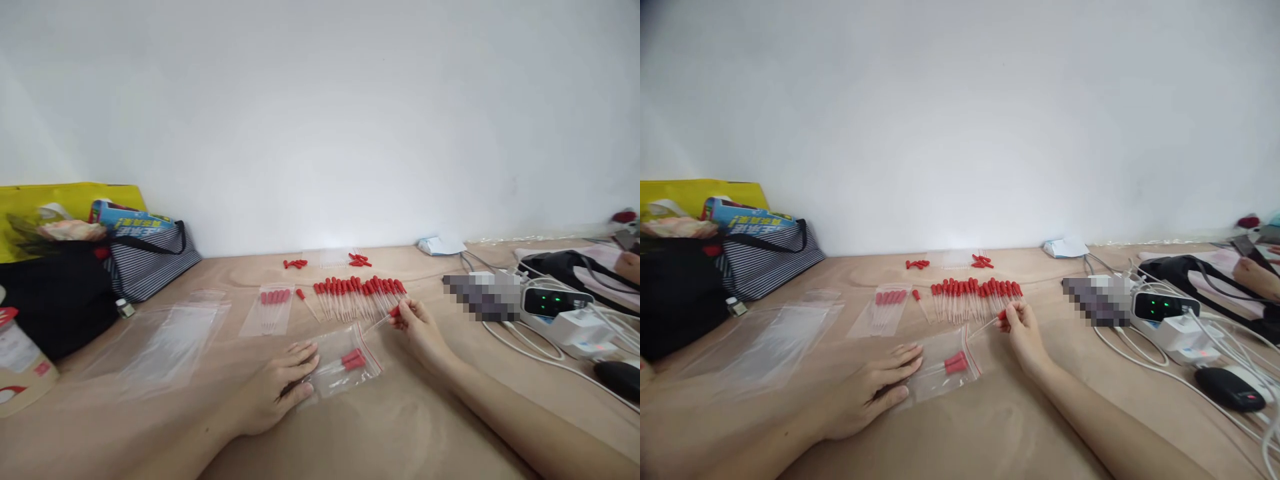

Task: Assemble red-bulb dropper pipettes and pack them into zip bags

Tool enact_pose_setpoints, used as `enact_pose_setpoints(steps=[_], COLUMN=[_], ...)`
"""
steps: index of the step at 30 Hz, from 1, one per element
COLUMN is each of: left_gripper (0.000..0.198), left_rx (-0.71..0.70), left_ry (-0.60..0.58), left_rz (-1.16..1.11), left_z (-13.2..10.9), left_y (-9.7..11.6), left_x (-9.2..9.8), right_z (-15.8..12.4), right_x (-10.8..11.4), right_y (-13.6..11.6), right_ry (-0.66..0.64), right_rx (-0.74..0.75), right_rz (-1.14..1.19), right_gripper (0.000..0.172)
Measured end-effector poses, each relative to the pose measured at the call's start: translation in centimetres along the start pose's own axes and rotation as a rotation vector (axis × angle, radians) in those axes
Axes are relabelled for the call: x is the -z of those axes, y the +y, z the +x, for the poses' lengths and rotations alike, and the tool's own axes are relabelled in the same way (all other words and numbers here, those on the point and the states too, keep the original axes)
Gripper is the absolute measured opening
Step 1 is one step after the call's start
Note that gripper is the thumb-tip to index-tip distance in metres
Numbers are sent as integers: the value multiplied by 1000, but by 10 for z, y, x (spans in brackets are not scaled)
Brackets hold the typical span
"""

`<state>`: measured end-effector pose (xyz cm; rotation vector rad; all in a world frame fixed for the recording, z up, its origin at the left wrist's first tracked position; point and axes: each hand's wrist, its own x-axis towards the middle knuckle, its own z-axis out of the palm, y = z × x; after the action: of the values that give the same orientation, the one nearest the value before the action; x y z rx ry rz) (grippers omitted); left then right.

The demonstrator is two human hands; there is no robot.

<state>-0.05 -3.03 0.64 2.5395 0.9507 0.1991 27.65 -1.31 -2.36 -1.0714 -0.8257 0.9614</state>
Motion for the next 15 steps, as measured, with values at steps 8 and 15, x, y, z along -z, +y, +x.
enact_pose_setpoints(steps=[8,15], left_gripper=[53,48], left_rx=[80,33], left_ry=[32,29], left_rz=[-16,-4], left_z=[-2,0], left_y=[5,5], left_x=[1,1], right_z=[-22,-21], right_x=[-24,-18], right_y=[7,8], right_ry=[-251,-555], right_rx=[-144,186], right_rz=[-115,-642], right_gripper=[40,22])
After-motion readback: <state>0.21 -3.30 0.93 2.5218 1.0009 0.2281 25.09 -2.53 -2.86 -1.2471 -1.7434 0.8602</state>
